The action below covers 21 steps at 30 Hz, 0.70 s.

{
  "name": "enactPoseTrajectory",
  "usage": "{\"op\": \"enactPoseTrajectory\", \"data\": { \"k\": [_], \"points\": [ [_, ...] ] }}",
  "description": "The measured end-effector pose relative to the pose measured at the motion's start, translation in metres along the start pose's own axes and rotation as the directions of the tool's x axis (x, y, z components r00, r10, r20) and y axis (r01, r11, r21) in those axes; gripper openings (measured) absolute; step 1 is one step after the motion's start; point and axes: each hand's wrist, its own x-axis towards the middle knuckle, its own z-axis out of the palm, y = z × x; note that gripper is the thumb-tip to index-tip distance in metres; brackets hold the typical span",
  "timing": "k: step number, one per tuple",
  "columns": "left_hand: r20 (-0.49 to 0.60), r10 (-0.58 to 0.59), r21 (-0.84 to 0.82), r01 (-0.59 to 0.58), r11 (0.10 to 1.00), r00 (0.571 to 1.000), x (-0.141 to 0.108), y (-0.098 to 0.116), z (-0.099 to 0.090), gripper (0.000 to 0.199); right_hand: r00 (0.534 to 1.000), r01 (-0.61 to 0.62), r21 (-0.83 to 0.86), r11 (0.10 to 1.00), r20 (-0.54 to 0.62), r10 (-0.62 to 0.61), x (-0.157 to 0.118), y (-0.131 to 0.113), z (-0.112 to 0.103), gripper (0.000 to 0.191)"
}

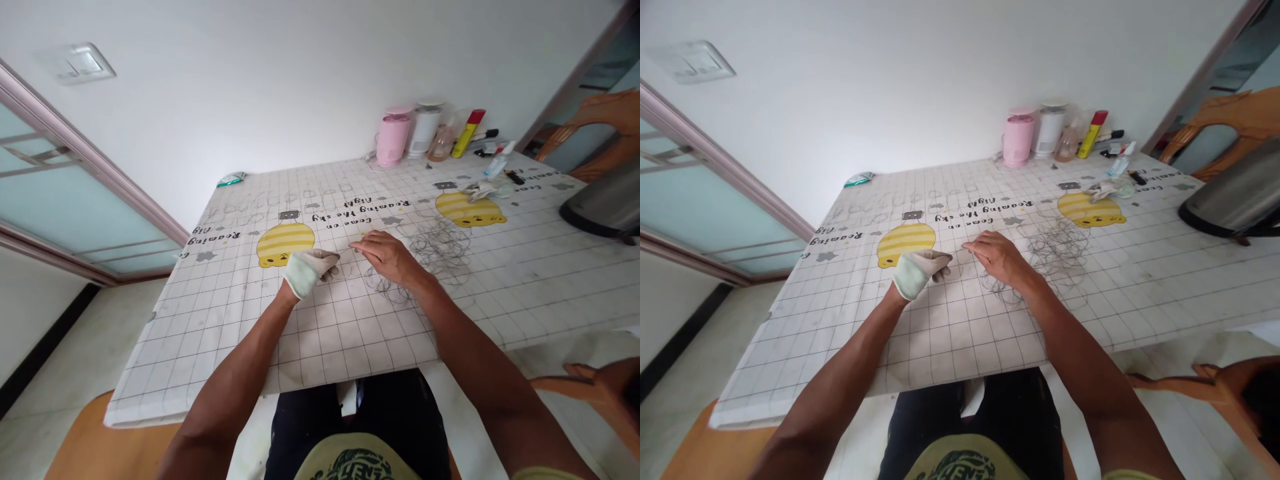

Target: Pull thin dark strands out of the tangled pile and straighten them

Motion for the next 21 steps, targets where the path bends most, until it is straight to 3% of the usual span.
{"op": "enactPoseTrajectory", "data": {
  "k": [5,10,14,16,18,19,21],
  "points": [
    [0.083,-0.015,0.069,0.01,0.998,0.996,-0.001,-0.002,-0.01,0.02,0.998,-0.005,0.117,0.993,0.059,-0.002,-0.006,0.002,-0.003,0.031],
    [0.119,-0.026,0.068,0.018,0.998,0.993,0.001,-0.005,-0.016,0.019,0.983,-0.126,0.202,0.971,0.158,0.095,-0.005,-0.003,-0.015,0.03],
    [0.011,0.018,0.013,-0.018,1.0,1.0,0.006,-0.006,-0.012,0.021,0.962,-0.272,0.152,0.95,0.01,0.273,-0.002,-0.007,-0.022,0.039],
    [-0.051,0.031,-0.04,-0.033,0.999,0.998,0.008,-0.007,-0.009,0.021,0.912,-0.368,0.139,0.919,-0.137,0.386,-0.001,-0.006,-0.023,0.035],
    [-0.114,0.036,-0.11,-0.049,0.993,0.993,0.009,-0.008,-0.006,0.022,0.827,-0.482,0.199,0.854,-0.22,0.518,-0.001,-0.005,-0.02,0.033],
    [-0.147,0.034,-0.143,-0.055,0.988,0.989,0.009,-0.009,-0.005,0.022,0.788,-0.533,0.257,0.806,-0.197,0.583,-0.001,-0.006,-0.018,0.036],
    [-0.202,0.018,-0.191,-0.057,0.98,0.979,0.009,-0.009,-0.001,0.024,0.744,-0.612,0.369,0.699,-0.029,0.667,0.0,-0.01,-0.011,0.043]
  ]
}}
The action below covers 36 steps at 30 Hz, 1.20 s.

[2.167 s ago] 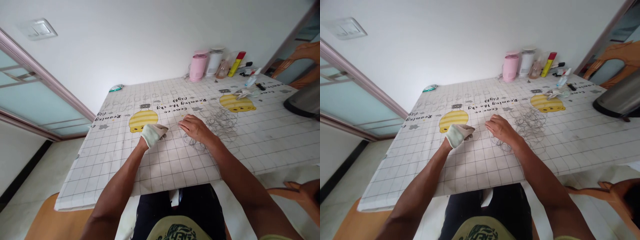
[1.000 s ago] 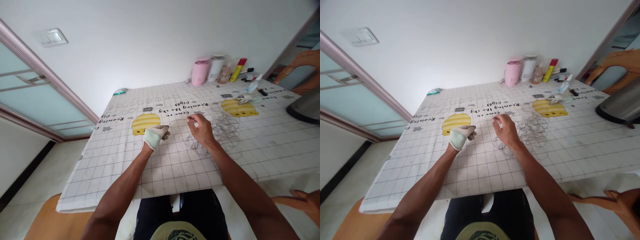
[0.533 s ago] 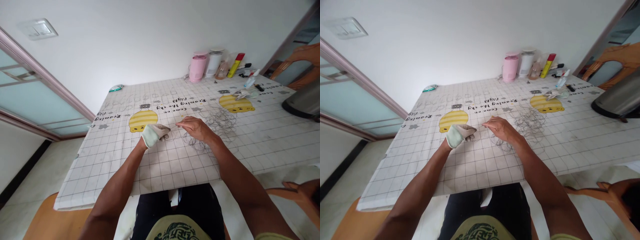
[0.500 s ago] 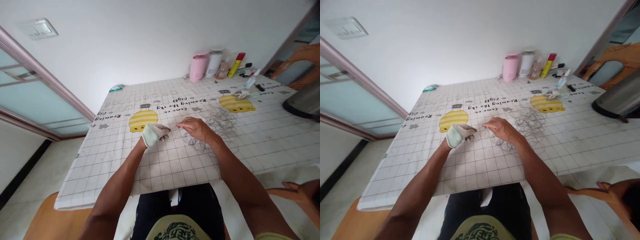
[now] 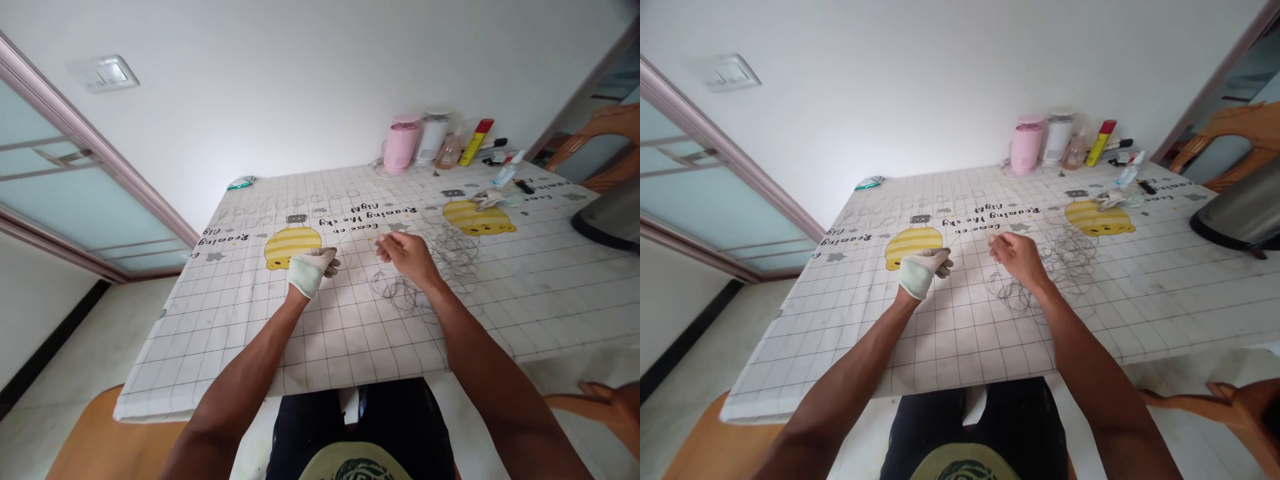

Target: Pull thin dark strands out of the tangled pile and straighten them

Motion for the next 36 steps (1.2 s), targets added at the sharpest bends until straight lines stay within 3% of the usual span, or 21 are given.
{"op": "enactPoseTrajectory", "data": {
  "k": [3,6,9,12,16,19,23,28,32,36],
  "points": [
    [-0.036,-0.012,-0.03,0.011,0.999,0.999,-0.003,-0.001,0.007,0.025,0.96,-0.131,0.075,0.989,0.257,0.107,-0.007,-0.007,0.017,0.044],
    [-0.026,-0.016,-0.046,0.015,0.999,1.0,-0.005,-0.002,0.012,0.026,0.926,-0.174,0.124,0.977,0.358,0.119,-0.013,-0.015,0.035,0.042],
    [0.004,-0.023,-0.077,0.023,0.997,1.0,-0.004,-0.005,0.015,0.027,0.93,-0.164,0.148,0.975,0.352,0.103,-0.016,-0.017,0.044,0.04],
    [0.024,-0.044,-0.089,0.046,0.995,0.999,-0.003,-0.009,0.015,0.027,0.947,-0.155,0.065,0.986,0.293,0.129,-0.014,-0.015,0.044,0.036],
    [0.011,-0.029,-0.034,0.03,0.999,1.0,-0.004,-0.009,0.013,0.032,0.955,-0.145,-0.112,0.983,0.245,0.169,-0.007,-0.013,0.029,0.033],
    [-0.014,-0.027,0.102,0.028,0.994,1.0,-0.007,-0.008,0.012,0.035,0.952,-0.155,-0.241,0.958,0.221,0.21,0.009,-0.008,0.009,0.03],
    [-0.014,-0.02,0.274,0.023,0.962,1.0,-0.008,-0.008,0.013,0.034,0.943,-0.181,-0.369,0.912,0.199,0.267,0.049,0.01,-0.02,0.027],
    [0.008,0.0,0.395,-0.004,0.919,1.0,-0.007,-0.011,0.016,0.034,0.926,-0.194,-0.497,0.846,0.193,0.325,0.123,0.04,-0.045,0.025],
    [0.014,0.0,0.4,-0.005,0.917,1.0,-0.003,-0.018,0.018,0.033,0.904,-0.218,-0.563,0.797,0.191,0.382,0.182,0.063,-0.046,0.024],
    [0.0,-0.038,0.422,0.035,0.906,0.999,0.001,-0.026,0.02,0.029,0.876,-0.252,-0.611,0.75,0.185,0.445,0.233,0.087,-0.03,0.031]
  ]
}}
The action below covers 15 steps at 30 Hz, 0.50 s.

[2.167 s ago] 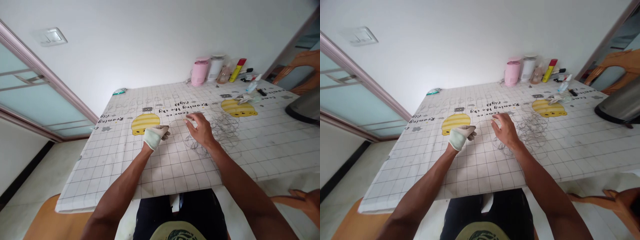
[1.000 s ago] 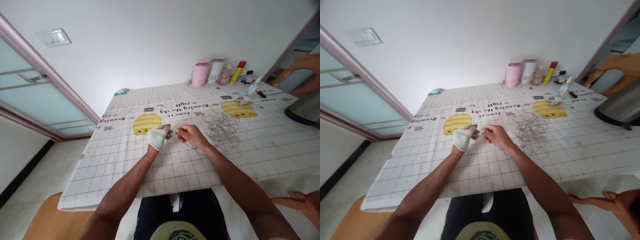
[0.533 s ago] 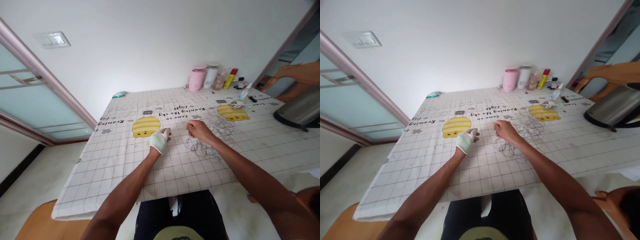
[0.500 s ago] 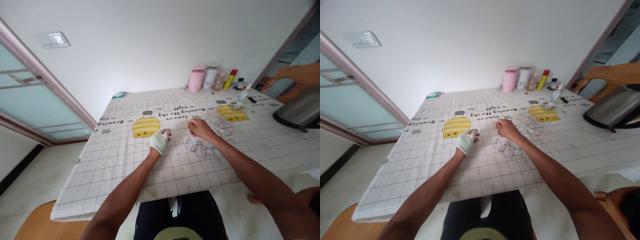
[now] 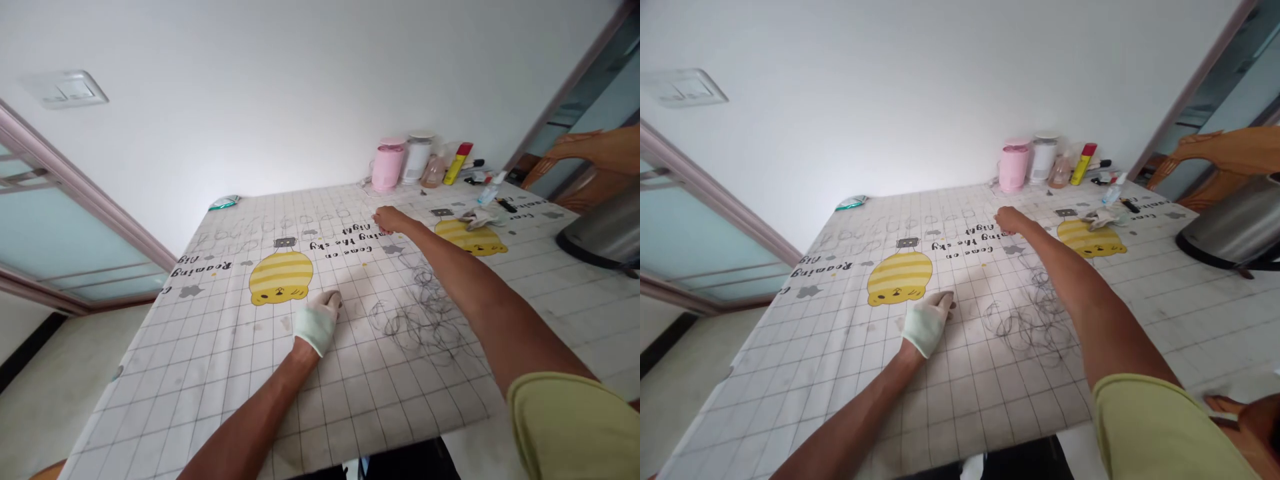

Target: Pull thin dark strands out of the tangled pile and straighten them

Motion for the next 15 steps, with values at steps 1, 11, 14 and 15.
{"op": "enactPoseTrajectory", "data": {
  "k": [1,11,14,15],
  "points": [
    [0.001,-0.003,0.003,0.003,1.0,1.0,0.001,-0.001,0.001,0.027,1.0,-0.015,-0.014,1.0,0.008,0.015,0.014,-0.002,0.002,0.033],
    [-0.037,0.036,0.112,-0.031,0.993,0.999,0.001,-0.008,0.008,0.024,0.994,-0.101,-0.126,0.987,0.024,0.105,0.097,0.0,-0.003,0.035],
    [-0.033,0.03,0.133,-0.025,0.991,0.999,0.002,-0.009,0.009,0.025,0.994,-0.11,-0.143,0.984,0.01,0.112,0.104,0.001,-0.005,0.034],
    [-0.031,0.03,0.137,-0.026,0.99,0.999,0.003,-0.009,0.009,0.025,0.994,-0.11,-0.146,0.983,0.004,0.112,0.105,0.001,-0.005,0.035]
  ]
}}
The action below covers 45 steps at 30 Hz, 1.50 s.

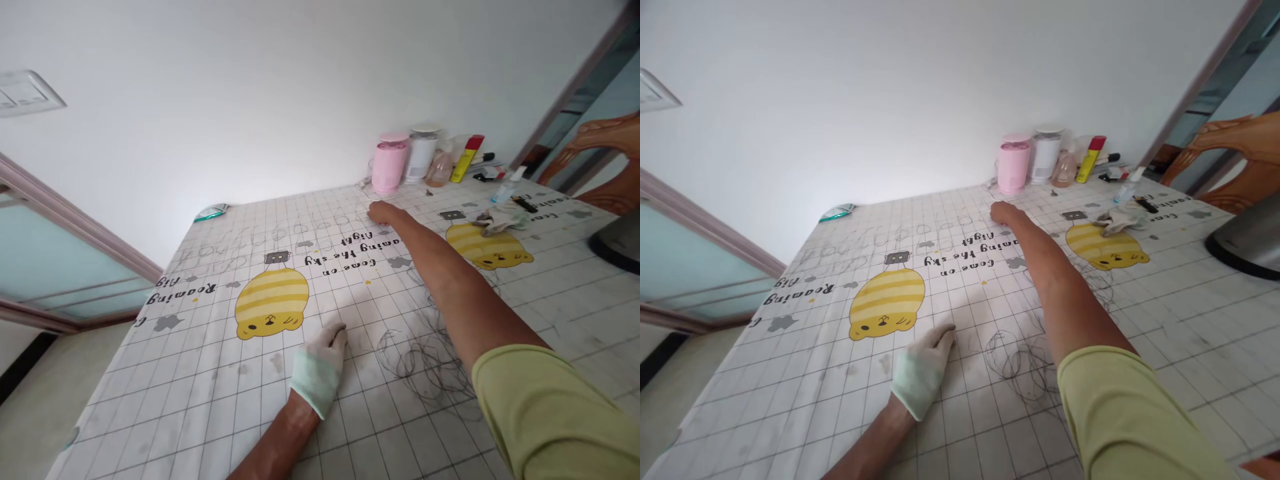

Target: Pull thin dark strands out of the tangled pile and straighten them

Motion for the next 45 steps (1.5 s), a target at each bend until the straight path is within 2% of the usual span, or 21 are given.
{"op": "enactPoseTrajectory", "data": {
  "k": [6,9,11,12,14,17,19,21,23,26,29,32,36,39,41,45],
  "points": [
    [-0.001,0.001,-0.024,-0.001,1.0,1.0,0.004,0.0,0.0,0.023,1.0,-0.011,0.014,1.0,-0.023,0.012,-0.013,0.003,-0.003,0.041],
    [0.007,-0.026,-0.043,0.026,0.999,1.0,0.004,0.003,-0.003,0.022,0.999,-0.025,0.006,1.0,-0.022,0.025,-0.036,0.013,-0.01,0.043],
    [0.012,-0.028,-0.088,0.029,0.996,1.0,0.004,0.005,-0.005,0.024,1.0,-0.012,0.005,1.0,-0.015,0.012,-0.061,0.022,-0.013,0.041],
    [0.005,-0.035,-0.12,0.035,0.992,0.999,0.005,0.005,-0.006,0.026,1.0,0.009,0.013,1.0,-0.006,-0.009,-0.078,0.027,-0.014,0.039],
    [0.014,-0.048,-0.196,0.05,0.979,0.999,0.006,0.006,-0.008,0.029,0.986,0.164,0.096,0.982,-0.033,-0.162,-0.122,0.033,-0.012,0.034],
    [-0.009,-0.057,-0.293,0.052,0.955,0.998,0.008,0.006,-0.011,0.033,0.95,0.303,0.146,0.942,0.033,-0.311,-0.205,0.036,-0.001,0.028],
    [-0.027,-0.05,-0.348,0.038,0.937,0.998,0.01,0.005,-0.013,0.035,0.914,0.399,0.092,0.912,0.041,-0.404,-0.259,0.036,0.012,0.023],
    [-0.025,-0.034,-0.371,0.023,0.928,0.999,0.011,0.004,-0.014,0.035,0.899,0.435,-0.002,0.9,0.052,-0.435,-0.3,0.035,0.028,0.02],
    [-0.016,-0.022,-0.371,0.015,0.929,1.0,0.011,0.003,-0.014,0.035,0.904,0.425,-0.054,0.903,0.081,-0.421,-0.325,0.034,0.043,0.024],
    [0.004,0.003,-0.353,-0.002,0.935,1.0,0.012,0.001,-0.012,0.036,0.921,0.379,-0.082,0.922,0.129,-0.367,-0.335,0.029,0.058,0.028],
    [0.01,0.025,-0.328,-0.02,0.944,1.0,0.011,0.0,-0.013,0.037,0.923,0.375,-0.051,0.925,0.113,-0.368,-0.331,0.023,0.059,0.022],
    [0.013,0.024,-0.319,-0.018,0.947,1.0,0.007,0.003,-0.017,0.036,0.921,0.382,-0.002,0.924,0.079,-0.381,-0.326,0.02,0.046,0.016],
    [0.017,0.037,-0.292,-0.031,0.956,0.999,0.002,0.007,-0.021,0.032,0.931,0.352,0.097,0.931,0.062,-0.359,-0.327,0.021,0.015,0.009],
    [0.013,0.064,-0.263,-0.058,0.963,0.998,0.003,0.007,-0.021,0.029,0.934,0.356,0.107,0.928,-0.018,-0.356,-0.332,0.022,-0.003,0.006],
    [0.003,0.081,-0.243,-0.078,0.967,0.997,0.004,0.006,-0.02,0.029,0.94,0.336,0.128,0.933,-0.098,-0.326,-0.336,0.021,-0.008,0.006],
    [0.054,0.153,-0.321,-0.128,0.938,0.987,-0.003,0.009,-0.017,0.027,0.94,0.265,0.241,0.934,-0.279,-0.195,-0.343,0.01,0.002,0.01]
  ]
}}
